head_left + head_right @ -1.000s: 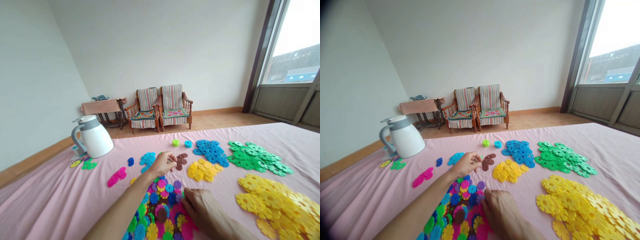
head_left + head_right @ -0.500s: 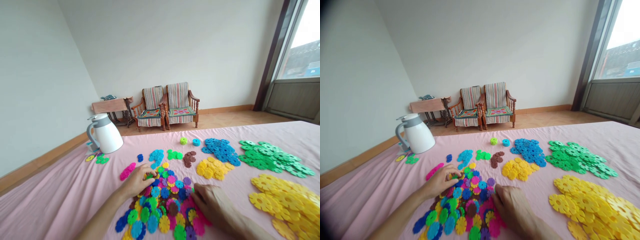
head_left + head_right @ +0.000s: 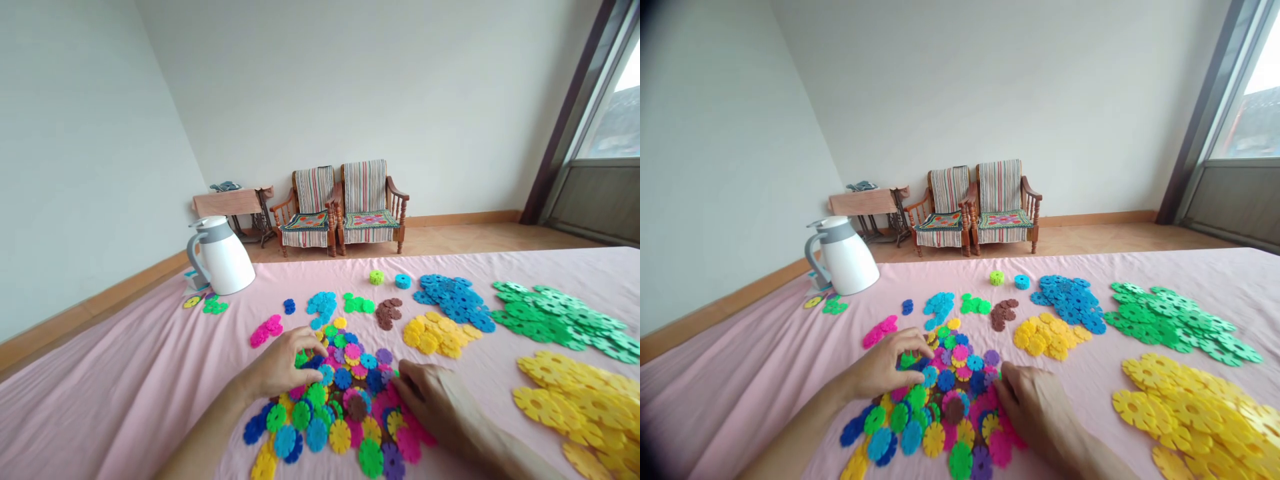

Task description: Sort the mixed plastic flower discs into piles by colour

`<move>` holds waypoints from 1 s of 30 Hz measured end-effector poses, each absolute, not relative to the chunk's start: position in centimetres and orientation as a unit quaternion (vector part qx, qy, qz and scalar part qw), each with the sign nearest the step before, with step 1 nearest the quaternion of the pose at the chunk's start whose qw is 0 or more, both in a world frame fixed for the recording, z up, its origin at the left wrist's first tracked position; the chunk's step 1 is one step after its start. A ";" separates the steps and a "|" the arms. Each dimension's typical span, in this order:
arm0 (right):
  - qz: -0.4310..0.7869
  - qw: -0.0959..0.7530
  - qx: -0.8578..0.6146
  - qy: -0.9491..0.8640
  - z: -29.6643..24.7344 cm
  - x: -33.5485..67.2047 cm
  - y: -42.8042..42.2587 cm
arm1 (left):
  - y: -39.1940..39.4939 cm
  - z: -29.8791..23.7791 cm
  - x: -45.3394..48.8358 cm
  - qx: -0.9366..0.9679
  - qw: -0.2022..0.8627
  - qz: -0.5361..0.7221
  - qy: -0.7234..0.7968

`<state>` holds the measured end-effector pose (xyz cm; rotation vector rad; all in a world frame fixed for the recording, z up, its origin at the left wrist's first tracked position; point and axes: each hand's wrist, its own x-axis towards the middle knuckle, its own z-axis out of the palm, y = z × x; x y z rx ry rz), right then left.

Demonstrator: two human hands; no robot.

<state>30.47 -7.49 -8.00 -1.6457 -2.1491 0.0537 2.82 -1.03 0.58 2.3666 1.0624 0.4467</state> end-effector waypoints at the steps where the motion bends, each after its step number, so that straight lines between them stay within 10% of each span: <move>1: 0.019 0.216 -0.593 -0.776 -8.1 30.5 -7.5 | -1.3 0.7 3.0 0.875 0.247 0.158 0.385; 30: -0.001 0.228 -0.576 -0.785 -8.6 30.6 -7.4 | 7.5 -2.2 4.1 0.664 0.355 0.361 0.550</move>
